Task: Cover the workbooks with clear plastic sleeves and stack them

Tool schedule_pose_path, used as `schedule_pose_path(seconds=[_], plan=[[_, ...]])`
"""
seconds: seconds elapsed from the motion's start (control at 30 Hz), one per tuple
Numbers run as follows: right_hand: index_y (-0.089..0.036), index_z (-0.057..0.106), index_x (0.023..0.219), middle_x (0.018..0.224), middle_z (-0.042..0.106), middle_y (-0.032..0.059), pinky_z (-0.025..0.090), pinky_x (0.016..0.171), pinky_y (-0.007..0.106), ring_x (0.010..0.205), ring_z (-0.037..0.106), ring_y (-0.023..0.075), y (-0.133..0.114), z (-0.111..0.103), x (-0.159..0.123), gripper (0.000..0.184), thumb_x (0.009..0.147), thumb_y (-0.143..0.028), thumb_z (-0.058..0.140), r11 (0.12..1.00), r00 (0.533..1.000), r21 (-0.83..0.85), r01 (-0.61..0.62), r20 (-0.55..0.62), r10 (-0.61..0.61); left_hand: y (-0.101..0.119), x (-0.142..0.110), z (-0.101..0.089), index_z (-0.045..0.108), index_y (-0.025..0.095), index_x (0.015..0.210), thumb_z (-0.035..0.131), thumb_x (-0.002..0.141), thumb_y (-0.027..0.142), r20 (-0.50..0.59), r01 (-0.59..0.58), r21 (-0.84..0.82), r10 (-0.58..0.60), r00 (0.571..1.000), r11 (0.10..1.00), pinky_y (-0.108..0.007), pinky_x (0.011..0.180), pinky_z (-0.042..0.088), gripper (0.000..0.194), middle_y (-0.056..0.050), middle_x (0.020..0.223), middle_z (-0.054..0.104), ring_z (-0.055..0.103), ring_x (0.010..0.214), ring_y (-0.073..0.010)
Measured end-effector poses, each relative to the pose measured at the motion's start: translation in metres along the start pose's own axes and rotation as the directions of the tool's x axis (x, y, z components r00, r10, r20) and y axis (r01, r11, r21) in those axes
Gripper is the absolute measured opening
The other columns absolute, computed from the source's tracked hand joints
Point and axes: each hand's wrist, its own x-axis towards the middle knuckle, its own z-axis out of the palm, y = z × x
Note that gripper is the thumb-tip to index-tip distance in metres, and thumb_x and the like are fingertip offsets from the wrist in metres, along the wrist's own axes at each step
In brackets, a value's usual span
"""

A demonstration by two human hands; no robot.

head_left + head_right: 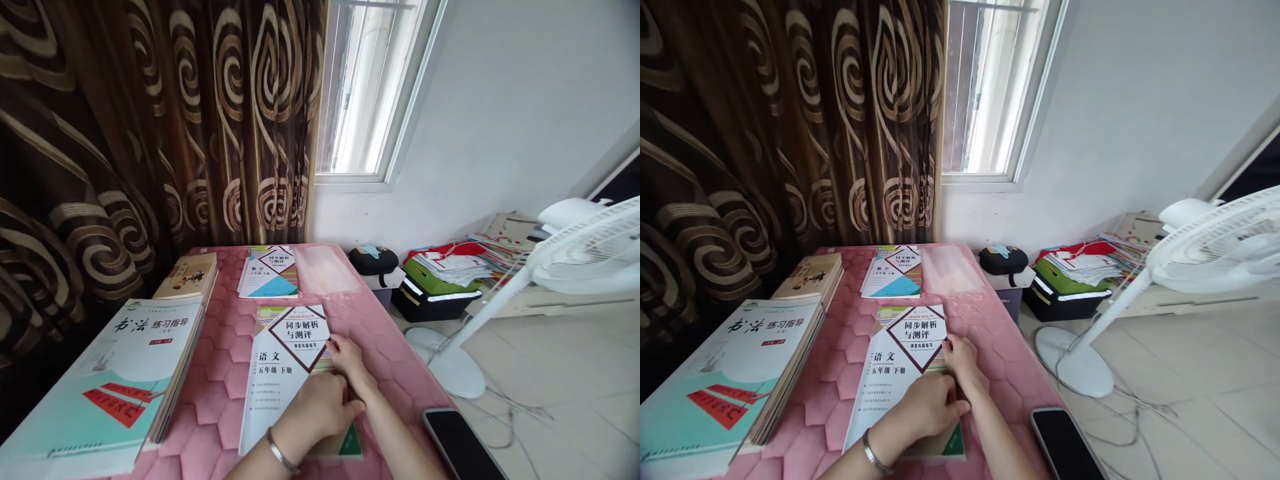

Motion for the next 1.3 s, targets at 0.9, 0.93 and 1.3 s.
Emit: schedule_pose_path(seconds=[0.9, 0.93, 1.3], plan=[[-0.012, 0.048, 0.134, 0.128, 0.059, 0.0164, 0.050, 0.075, 0.029, 0.105, 0.063, 0.0242, -0.037, 0.031, -0.021, 0.046, 0.097, -0.023, 0.022, 0.975, 1.000, -0.223, 0.003, -0.019, -0.008, -0.164, 0.080, -0.041, 0.027, 0.010, 0.148, 0.023, 0.095, 0.038, -0.348, 0.245, 0.312, -0.129, 0.929, 0.918, -0.043, 0.118, 0.017, 0.060, -0.012, 0.155, 0.026, 0.023, 0.143, -0.0232], [-0.012, 0.047, 0.135, 0.129, 0.058, 0.0165, 0.050, 0.074, 0.029, 0.105, 0.063, 0.0241, -0.038, 0.030, -0.021, 0.046, 0.097, -0.022, 0.022, 0.968, 1.000, -0.252, 0.000, 0.000, 0.000, -0.169, 0.079, -0.042, 0.027, 0.010, 0.148, 0.023, 0.095, 0.037, -0.359, 0.254, 0.314, -0.133, 0.924, 0.915, -0.044, 0.118, 0.018, 0.060, -0.012, 0.155, 0.026, 0.024, 0.143, -0.0238], [-0.011, 0.032, 0.147, 0.155, 0.028, 0.0100, 0.022, 0.115, 0.042, 0.142, 0.025, 0.0251, -0.104, 0.053, 0.019, 0.055, 0.097, -0.032, 0.026, 0.827, 0.869, -0.278, 0.488, 0.249, -0.429, -0.178, 0.079, -0.035, 0.027, 0.008, 0.148, 0.028, 0.092, 0.030, -0.356, 0.244, 0.350, -0.112, 0.928, 0.904, -0.042, 0.118, 0.017, 0.060, -0.012, 0.156, 0.023, 0.021, 0.144, -0.0237]])
